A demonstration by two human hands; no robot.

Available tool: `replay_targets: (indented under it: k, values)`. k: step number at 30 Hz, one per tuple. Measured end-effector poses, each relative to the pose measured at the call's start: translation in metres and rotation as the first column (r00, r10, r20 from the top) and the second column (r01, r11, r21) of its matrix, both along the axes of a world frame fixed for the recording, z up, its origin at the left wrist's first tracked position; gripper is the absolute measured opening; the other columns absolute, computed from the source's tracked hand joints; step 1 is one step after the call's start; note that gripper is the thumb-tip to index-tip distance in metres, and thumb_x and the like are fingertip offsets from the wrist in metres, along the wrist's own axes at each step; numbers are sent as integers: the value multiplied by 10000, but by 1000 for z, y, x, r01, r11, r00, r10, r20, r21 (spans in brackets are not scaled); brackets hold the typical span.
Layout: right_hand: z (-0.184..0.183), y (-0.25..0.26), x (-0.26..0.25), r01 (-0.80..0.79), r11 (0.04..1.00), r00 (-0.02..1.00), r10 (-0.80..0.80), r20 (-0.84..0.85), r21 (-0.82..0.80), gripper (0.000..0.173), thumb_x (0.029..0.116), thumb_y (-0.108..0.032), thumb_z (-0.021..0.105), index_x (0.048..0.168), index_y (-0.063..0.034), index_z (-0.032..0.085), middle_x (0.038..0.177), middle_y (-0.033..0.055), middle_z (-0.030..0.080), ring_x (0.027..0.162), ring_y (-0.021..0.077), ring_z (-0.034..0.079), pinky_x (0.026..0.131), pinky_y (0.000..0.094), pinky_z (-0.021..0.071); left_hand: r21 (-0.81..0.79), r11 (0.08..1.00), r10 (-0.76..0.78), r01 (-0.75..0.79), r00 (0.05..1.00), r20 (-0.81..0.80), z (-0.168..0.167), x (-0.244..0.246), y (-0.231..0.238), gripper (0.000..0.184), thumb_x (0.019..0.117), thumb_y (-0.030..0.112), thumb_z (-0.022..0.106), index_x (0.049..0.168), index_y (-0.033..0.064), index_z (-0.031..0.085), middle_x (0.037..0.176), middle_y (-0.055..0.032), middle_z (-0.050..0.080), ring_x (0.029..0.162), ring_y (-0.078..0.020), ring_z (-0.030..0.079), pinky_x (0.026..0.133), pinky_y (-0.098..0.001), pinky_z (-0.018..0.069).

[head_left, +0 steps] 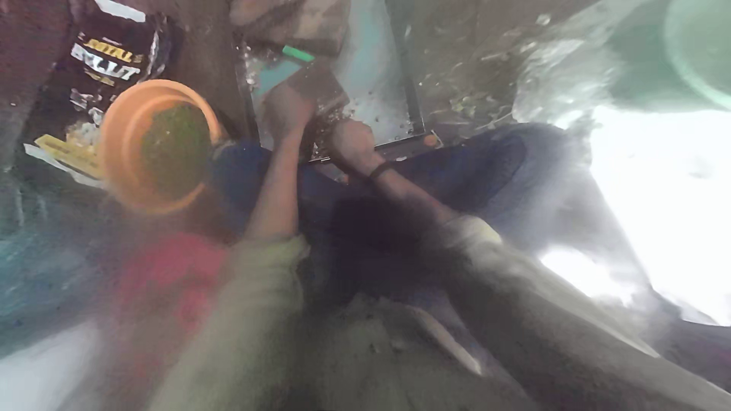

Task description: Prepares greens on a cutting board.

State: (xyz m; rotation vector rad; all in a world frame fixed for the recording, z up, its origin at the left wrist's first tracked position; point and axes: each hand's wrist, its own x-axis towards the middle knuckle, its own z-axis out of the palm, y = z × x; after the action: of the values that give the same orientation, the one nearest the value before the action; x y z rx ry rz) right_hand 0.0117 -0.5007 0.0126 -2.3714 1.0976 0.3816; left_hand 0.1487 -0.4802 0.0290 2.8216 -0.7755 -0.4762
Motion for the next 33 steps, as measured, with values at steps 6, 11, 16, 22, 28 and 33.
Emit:
replay_targets:
  k: [6,11,16,22,28,33]
  values:
    - [10,-7,34,10,1000,996,-12,85,22,320,1009,-302,553,1087,-29,700,1119,226,706,1050,421,696,777,639,561,-62,998,7,-5,1000,18,-5,3,2,369,913,237,686,1193,-2,704,1242,-225,698,1196,-375,669,1013,-605,529]
    - [16,-7,50,42,993,995,-52,90,107,374,1028,-324,532,1139,-4,691,1214,247,678,1113,421,682,823,621,573,-25,999,-18,20,998,66,-10,5,2,348,946,249,660,1175,-10,696,1247,-224,691,1202,-385,661,1019,-595,524]
    - [-6,-4,54,53,996,996,-57,64,70,348,973,-363,588,1106,-62,703,1100,203,719,1017,403,712,749,625,573,-12,1000,5,-4,998,67,-16,8,-1,383,913,305,684,1157,9,709,1230,-205,704,1186,-361,672,994,-604,533]
    - [-3,6,38,52,993,996,-59,59,109,329,995,-343,580,1079,-57,719,1125,201,720,1052,399,704,777,628,570,9,1000,5,-5,999,44,-14,9,2,304,892,293,684,1071,54,742,1199,-176,721,1170,-362,675,980,-639,518]
    - [5,7,-11,-19,996,998,24,-59,92,281,952,-285,637,1003,-18,705,1044,228,715,976,426,707,731,647,555,-8,1000,-15,15,1000,5,-12,6,0,277,909,261,650,1117,107,747,1221,-160,723,1190,-357,672,986,-635,524]
    - [4,-24,-42,75,993,997,-76,10,94,314,988,-337,573,1068,-66,710,1083,212,723,1038,413,708,783,653,555,-76,992,-93,98,993,76,-18,9,-2,475,866,211,728,1337,194,664,1408,-115,615,1277,-320,616,1048,-573,512]
